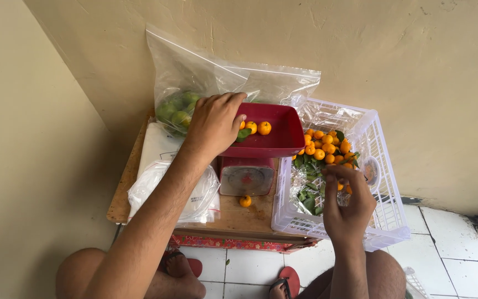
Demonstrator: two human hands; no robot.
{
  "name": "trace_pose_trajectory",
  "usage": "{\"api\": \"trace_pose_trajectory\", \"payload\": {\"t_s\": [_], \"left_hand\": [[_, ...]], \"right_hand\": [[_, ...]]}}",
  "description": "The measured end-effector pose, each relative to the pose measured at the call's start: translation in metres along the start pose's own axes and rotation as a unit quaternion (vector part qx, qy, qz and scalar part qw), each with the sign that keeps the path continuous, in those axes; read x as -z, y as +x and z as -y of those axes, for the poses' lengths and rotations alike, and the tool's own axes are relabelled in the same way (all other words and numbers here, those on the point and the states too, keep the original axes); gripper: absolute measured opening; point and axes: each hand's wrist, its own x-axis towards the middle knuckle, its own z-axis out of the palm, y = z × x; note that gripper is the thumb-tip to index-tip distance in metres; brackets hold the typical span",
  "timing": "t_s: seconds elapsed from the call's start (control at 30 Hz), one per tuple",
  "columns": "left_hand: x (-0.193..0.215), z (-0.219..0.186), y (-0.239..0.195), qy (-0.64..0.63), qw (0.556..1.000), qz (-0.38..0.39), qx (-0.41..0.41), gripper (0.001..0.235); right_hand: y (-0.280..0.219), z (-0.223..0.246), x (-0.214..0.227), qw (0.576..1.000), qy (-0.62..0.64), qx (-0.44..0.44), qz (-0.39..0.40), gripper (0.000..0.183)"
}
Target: The person sits on the floor and packs small orange fruits with leaves from a white crate into a red weighing tray. They then transfer the weighed fruit into a clear plastic bag and place the bag on the floor.
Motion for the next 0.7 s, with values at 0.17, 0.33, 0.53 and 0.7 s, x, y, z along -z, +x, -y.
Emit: {"api": "trace_pose_trajectory", "payload": {"t_s": [0.17,0.33,0.53,0.7], "left_hand": [[-0.001,-0.06,-0.029,-0.133,0.971,-0.153,-0.13,0.026],[-0.049,-0.135,-0.044,-0.243,0.95,-0.03,-0.195,0.022],[-0.125,-0.141,-0.009,-0.196,0.946,0.207,-0.154,0.033],[-0.118,-0.142,0.003,-0.144,0.938,0.281,-0.147,0.038]], "right_hand": [[-0.006,-0.017,0.023,0.994,-0.017,-0.1,0.049,0.01],[-0.002,-0.052,0.053,0.985,-0.147,-0.086,0.007,0.013],[0.011,-0.043,0.052,0.934,-0.234,-0.25,0.103,0.023],[0.024,-0.042,0.049,0.854,-0.278,-0.388,0.209,0.032]]}}
